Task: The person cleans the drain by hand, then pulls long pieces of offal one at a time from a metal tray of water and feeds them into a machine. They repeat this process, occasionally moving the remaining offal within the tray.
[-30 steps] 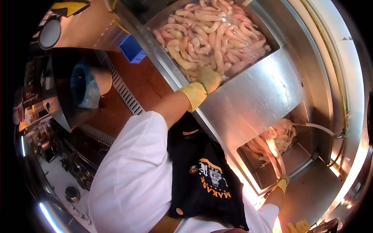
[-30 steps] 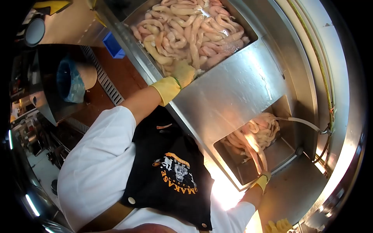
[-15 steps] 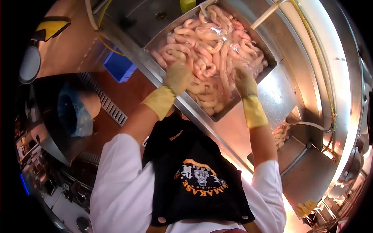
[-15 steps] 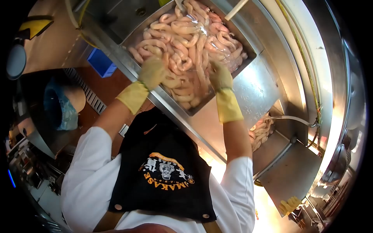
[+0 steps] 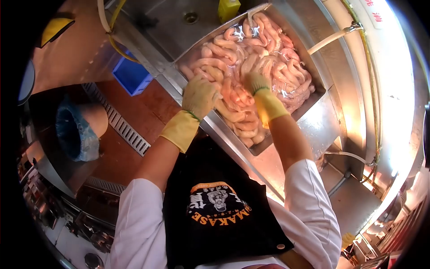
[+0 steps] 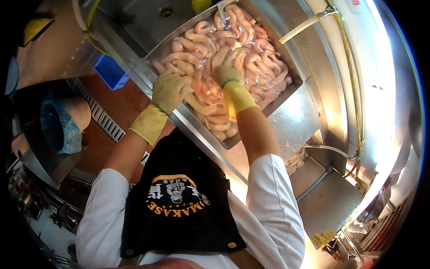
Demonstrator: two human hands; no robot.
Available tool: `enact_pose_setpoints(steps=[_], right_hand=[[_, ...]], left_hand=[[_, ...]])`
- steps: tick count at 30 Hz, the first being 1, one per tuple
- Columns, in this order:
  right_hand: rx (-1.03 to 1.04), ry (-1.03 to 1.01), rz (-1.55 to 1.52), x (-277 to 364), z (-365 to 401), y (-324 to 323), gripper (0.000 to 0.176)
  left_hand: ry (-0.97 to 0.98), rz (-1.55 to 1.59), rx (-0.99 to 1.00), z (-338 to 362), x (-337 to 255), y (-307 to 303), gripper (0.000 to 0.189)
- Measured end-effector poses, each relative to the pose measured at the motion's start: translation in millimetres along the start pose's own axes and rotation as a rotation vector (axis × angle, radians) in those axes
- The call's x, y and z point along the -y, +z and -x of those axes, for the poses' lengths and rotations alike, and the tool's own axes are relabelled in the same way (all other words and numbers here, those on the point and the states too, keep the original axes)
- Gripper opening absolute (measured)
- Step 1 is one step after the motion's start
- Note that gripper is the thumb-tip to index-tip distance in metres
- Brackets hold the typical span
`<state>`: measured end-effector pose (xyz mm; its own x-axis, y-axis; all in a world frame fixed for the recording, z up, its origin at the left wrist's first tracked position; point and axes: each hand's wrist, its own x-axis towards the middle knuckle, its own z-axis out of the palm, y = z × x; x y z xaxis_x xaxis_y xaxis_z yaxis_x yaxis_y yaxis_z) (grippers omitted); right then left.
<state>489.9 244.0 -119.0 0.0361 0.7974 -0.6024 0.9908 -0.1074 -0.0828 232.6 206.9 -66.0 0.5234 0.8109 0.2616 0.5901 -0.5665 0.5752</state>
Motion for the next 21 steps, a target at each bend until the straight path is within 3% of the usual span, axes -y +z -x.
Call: enact_pose_setpoints(steps=[5, 6, 8, 10, 12, 13, 14, 16, 18, 19, 21], right_hand=[[-0.057, -0.108, -0.107, -33, 84, 47, 0.025], [-0.057, -0.106, -0.116, -41, 99, 53, 0.025], [-0.084, -0.2, -0.434, -51, 132, 64, 0.022], [-0.137, -0.159, -0.493, -49, 162, 62, 0.019], [-0.047, -0.168, -0.581, -53, 187, 56, 0.016], [-0.066, -0.17, -0.412, -52, 206, 34, 0.013], [-0.087, -0.188, -0.7, -72, 219, 49, 0.01], [-0.104, -0.162, -0.702, -97, 247, 44, 0.009], [-0.069, -0.152, -0.561, -128, 277, 65, 0.007], [-0.039, -0.141, -0.416, -147, 294, 79, 0.006], [0.057, -0.026, -0.467, -205, 333, 109, 0.005]], left_hand=[[0.064, -0.054, 0.08, -2, -2, 7, 0.015], [0.094, -0.024, 0.083, -6, -11, 8, 0.022], [0.124, 0.001, 0.099, -10, -40, 17, 0.031], [0.341, 0.193, 0.11, -16, -81, 39, 0.044], [0.433, 0.248, 0.074, -13, -107, 95, 0.052], [0.429, 0.243, 0.081, -18, -117, 101, 0.052], [0.455, 0.321, 0.249, -25, -127, 103, 0.048], [0.473, 0.398, 0.422, -26, -147, 132, 0.044], [0.334, 0.289, 0.263, -8, -162, 194, 0.03], [0.116, 0.236, 0.087, -4, -172, 218, 0.012], [0.23, 0.178, 0.086, -6, -165, 225, 0.011]])
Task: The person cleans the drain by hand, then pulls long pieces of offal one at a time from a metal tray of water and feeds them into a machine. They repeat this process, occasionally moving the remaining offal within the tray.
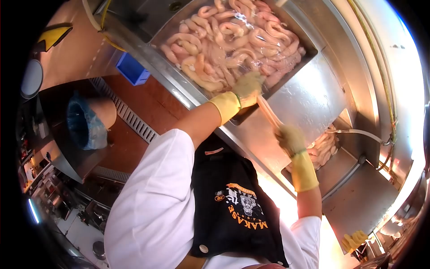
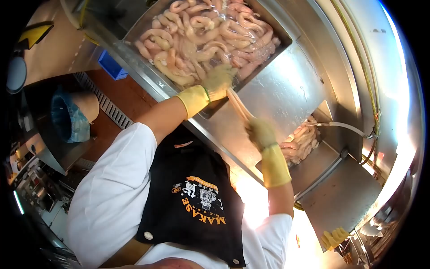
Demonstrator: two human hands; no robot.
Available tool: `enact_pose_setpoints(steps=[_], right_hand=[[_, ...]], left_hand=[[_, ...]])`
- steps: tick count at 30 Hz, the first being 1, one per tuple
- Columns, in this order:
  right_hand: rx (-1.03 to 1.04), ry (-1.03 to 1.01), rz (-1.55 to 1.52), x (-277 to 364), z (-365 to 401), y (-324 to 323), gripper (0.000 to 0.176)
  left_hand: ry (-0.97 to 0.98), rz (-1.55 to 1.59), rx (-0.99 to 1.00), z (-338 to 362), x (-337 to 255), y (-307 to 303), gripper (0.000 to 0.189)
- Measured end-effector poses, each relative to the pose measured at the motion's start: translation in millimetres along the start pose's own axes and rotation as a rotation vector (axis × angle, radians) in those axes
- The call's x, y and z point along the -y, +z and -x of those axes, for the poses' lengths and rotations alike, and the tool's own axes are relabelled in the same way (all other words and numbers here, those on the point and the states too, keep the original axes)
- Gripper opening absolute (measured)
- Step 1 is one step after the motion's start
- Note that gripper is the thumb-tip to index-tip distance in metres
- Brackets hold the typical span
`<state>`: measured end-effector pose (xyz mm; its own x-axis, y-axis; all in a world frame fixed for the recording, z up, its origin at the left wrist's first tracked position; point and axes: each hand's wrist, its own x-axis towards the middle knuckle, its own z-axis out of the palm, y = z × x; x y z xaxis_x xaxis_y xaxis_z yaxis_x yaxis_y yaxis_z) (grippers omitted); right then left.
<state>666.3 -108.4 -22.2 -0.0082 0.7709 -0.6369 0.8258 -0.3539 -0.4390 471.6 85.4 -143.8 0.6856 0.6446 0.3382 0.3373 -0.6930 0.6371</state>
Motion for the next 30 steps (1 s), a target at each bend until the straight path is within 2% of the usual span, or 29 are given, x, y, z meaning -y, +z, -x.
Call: enact_pose_setpoints(steps=[1, 2, 3, 5, 6, 7, 9, 10, 11, 13, 14, 15, 16, 17, 19, 20, 21, 22, 23, 24, 25, 26, 27, 28, 30], right_hand=[[-0.138, 0.016, 0.021, -48, 28, 9, 0.012], [-0.203, 0.062, 0.179, -69, 59, -2, 0.022], [-0.243, 0.103, 0.2, -101, 85, -5, 0.022], [-0.386, 0.115, 0.302, -161, 131, -1, 0.016], [-0.36, 0.171, 0.443, -183, 151, -2, 0.016], [-0.405, 0.242, 0.359, -202, 171, 2, 0.019], [-0.469, 0.38, 0.297, -235, 196, 9, 0.026], [-0.493, 0.453, 0.317, -249, 201, 11, 0.029], [-0.5, 0.444, 0.313, -273, 203, 22, 0.029], [-0.634, 0.631, 0.109, -350, 226, 67, 0.034], [-0.521, 0.936, -0.095, -350, 214, 62, 0.034], [-0.518, 0.939, -0.085, -349, 214, 58, 0.034], [-0.327, 1.094, -0.153, -349, 211, 55, 0.035], [-0.145, 1.246, -0.228, -332, 196, 41, 0.037], [-0.251, 0.822, -0.036, -337, 161, 52, 0.047], [-0.351, 0.762, 0.067, -292, 144, 34, 0.049], [-0.598, 0.635, 0.151, -239, 117, 25, 0.053], [-0.641, 0.486, 0.037, -185, 85, 12, 0.054], [-0.671, 0.321, -0.034, -95, 59, -14, 0.052], [-0.748, -0.104, 0.308, -123, 13, 22, 0.055], [-0.679, -0.04, 0.137, -56, -3, 16, 0.048], [-0.672, -0.08, 0.153, 10, -18, 3, 0.04], [-0.667, -0.125, 0.168, 48, -33, -8, 0.032], [-0.671, -0.133, 0.164, 49, -48, -8, 0.032], [-0.382, 0.188, 0.208, 49, -72, 2, 0.024]], left_hand=[[0.108, -0.061, 0.002, -1, 4, 1, 0.01], [0.143, -0.229, 0.069, -2, 1, 3, 0.008], [0.146, -0.233, 0.081, -5, -6, 6, 0.008], [0.052, -0.49, 0.345, -15, -21, 3, 0.017], [0.026, -0.493, 0.434, -29, -40, -14, 0.01], [0.028, -0.497, 0.443, -29, -41, -12, 0.01], [0.168, -0.367, 0.27, -33, -33, -13, 0.013], [0.131, -0.393, 0.247, -31, -31, -8, 0.015], [0.132, -0.404, 0.243, -31, -30, -10, 0.015], [0.023, -0.479, 0.327, -24, -39, -9, 0.013], [0.028, -0.484, 0.307, -31, -32, -9, 0.013], [0.003, -0.465, 0.264, -25, -30, -7, 0.012], [-0.019, -0.441, 0.229, -16, -30, -5, 0.011], [-0.01, -0.427, 0.227, -12, -27, -4, 0.011], [-0.054, -0.315, 0.215, -5, -26, -2, 0.008], [-0.049, -0.297, 0.211, -5, -27, -2, 0.008], [-0.03, -0.314, 0.215, -4, -29, -4, 0.007], [-0.009, -0.334, 0.222, -3, -31, -7, 0.006], [-0.002, -0.326, 0.226, -4, -34, -9, 0.006], [0.043, -0.312, 0.237, -6, -36, -13, 0.006], [0.085, -0.302, 0.245, -8, -36, -16, 0.005], [0.088, -0.305, 0.245, -8, -36, -16, 0.005], [0.122, -0.328, 0.267, -11, -36, -16, 0.005], [0.153, -0.353, 0.289, -13, -34, -17, 0.006], [0.179, -0.319, 0.231, -18, -33, -21, 0.008]])
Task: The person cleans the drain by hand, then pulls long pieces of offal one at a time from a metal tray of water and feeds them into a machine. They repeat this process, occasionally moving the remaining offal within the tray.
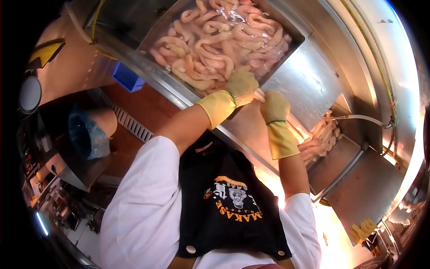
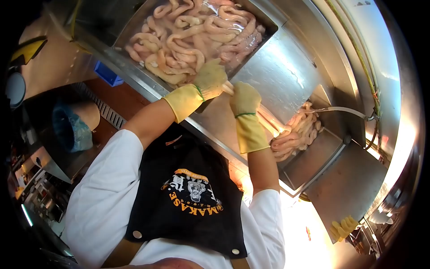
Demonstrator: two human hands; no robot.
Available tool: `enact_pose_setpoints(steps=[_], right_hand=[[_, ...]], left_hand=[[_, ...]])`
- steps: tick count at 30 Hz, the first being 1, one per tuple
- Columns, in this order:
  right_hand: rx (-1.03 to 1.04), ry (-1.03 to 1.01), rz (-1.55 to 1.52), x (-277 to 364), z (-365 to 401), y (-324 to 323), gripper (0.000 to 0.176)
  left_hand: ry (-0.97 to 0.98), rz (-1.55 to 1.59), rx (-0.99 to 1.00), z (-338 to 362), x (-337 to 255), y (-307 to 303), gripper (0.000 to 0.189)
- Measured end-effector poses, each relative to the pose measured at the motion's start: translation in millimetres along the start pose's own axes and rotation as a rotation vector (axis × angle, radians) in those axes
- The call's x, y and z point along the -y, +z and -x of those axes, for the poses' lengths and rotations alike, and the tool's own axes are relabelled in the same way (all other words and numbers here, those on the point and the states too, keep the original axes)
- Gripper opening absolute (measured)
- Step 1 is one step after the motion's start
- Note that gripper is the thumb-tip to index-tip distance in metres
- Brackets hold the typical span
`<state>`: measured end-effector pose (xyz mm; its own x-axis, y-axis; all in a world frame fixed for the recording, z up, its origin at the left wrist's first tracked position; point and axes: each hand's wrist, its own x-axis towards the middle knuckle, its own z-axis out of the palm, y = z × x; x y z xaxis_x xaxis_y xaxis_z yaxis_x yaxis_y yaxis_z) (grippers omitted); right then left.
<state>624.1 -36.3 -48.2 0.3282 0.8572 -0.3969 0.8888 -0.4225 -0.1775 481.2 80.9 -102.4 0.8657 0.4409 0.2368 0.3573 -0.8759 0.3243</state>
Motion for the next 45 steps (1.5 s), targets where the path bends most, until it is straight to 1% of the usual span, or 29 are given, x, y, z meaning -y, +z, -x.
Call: enact_pose_setpoints(steps=[2, 5, 7, 11, 13, 14, 16, 17, 18, 20, 21, 22, 23, 25, 26, 27, 28, 29, 30, 32, 35, 36, 38, 40, 41, 42, 43, 44, 45], right_hand=[[-0.005, 0.045, -0.092, -28, 16, 5, 0.02], [0.05, 0.135, -0.188, -116, 57, -3, 0.02], [0.031, 0.2, -0.064, -177, 93, 12, 0.022], [0.02, 0.307, -0.183, -277, 148, 15, 0.018], [0.033, 0.456, -0.158, -370, 178, 38, 0.018], [0.123, 0.675, -0.232, -332, 186, -23, 0.02], [0.717, 0.35, 0.682, -555, 258, 45, 0.057], [0.712, 0.334, 0.678, -567, 276, 38, 0.057], [0.204, 0.957, 0.124, -571, 290, 16, 0.055], [-0.154, 1.334, -0.271, -550, 305, -16, 0.058], [0.031, 1.165, -0.068, -524, 298, -28, 0.061], [-0.229, 1.06, -0.321, -655, 315, 53, 0.073], [-0.152, 0.912, -0.046, -557, 271, 18, 0.065], [-0.226, 0.621, -0.228, -374, 179, -20, 0.052], [-0.137, 0.592, -0.369, -283, 141, -39, 0.047], [-0.105, 0.343, -0.691, -218, 110, -35, 0.046], [-0.103, 0.198, -0.764, -160, 85, -17, 0.049], [-0.025, -0.05, -0.57, -116, 60, -7, 0.057], [-0.088, -0.277, -0.474, -69, 47, 1, 0.062], [0.073, -0.068, -0.507, 19, 25, -2, 0.035], [0.078, 0.111, -0.319, 32, 9, 4, 0.034], [0.113, 0.062, -0.314, 12, 14, 5, 0.039], [0.106, 0.07, -0.325, -33, 37, 4, 0.034], [0.029, 0.099, -0.453, -114, 67, 16, 0.031], [0.129, 0.308, -0.252, -141, 82, 6, 0.026], [0.116, 0.344, -0.273, -161, 103, -15, 0.022], [-0.05, 0.161, -0.133, -248, 130, 23, 0.023], [-0.118, 0.143, -0.037, -306, 157, 34, 0.022], [-0.049, 0.454, -0.29, -338, 184, 23, 0.02]], left_hand=[[0.042, 0.155, -0.062, 3, 2, -8, 0.014], [-0.102, 0.069, 0.021, 12, 2, 13, 0.017], [-0.087, 0.066, -0.02, 7, 6, 11, 0.018], [-0.108, 0.079, -0.022, 11, 3, 21, 0.018], [-0.176, 0.025, 0.126, 7, -2, 19, 0.027], [-0.234, 0.033, 0.086, 11, -3, 27, 0.028], [-0.304, 0.023, 0.046, 19, -2, 44, 0.028], [-0.306, -0.067, -0.017, 24, 1, 57, 0.027], [-0.304, -0.112, -0.04, 28, 2, 55, 0.027], [-0.252, -0.098, -0.011, 29, -1, 36, 0.022], [-0.199, -0.036, 0.028, 24, -6, 28, 0.019], [-0.186, -0.019, 0.024, 23, -10, 26, 0.019], [-0.187, -0.025, 0.063, 25, -9, 25, 0.019], [-0.181, -0.044, 0.089, 19, -4, 20, 0.02], [-0.149, -0.086, 0.131, 17, -4, 18, 0.02], [-0.118, -0.13, 0.172, 17, -3, 16, 0.021], [-0.101, -0.117, 0.147, 17, -3, 15, 0.022], [-0.096, -0.121, 0.142, 17, -4, 13, 0.022], [-0.069, -0.114, 0.038, 15, -5, 11, 0.021], [-0.086, -0.02, 0.039, 13, -6, -3, 0.024], [0.032, 0.09, 0.11, 18, 0, -23, 0.024], [0.03, 0.097, 0.112, 25, 4, -19, 0.024], [-0.009, -0.134, 0.081, 32, 16, -13, 0.02], [-0.022, -0.104, 0.101, 34, 20, -8, 0.016], [-0.03, -0.081, 0.128, 36, 22, -5, 0.013], [-0.038, -0.076, 0.137, 41, 26, 9, 0.013], [-0.089, -0.117, -0.032, 47, 33, 30, 0.013], [-0.138, -0.163, -0.207, 50, 37, 41, 0.012], [-0.139, -0.165, -0.204, 51, 39, 30, 0.012]])
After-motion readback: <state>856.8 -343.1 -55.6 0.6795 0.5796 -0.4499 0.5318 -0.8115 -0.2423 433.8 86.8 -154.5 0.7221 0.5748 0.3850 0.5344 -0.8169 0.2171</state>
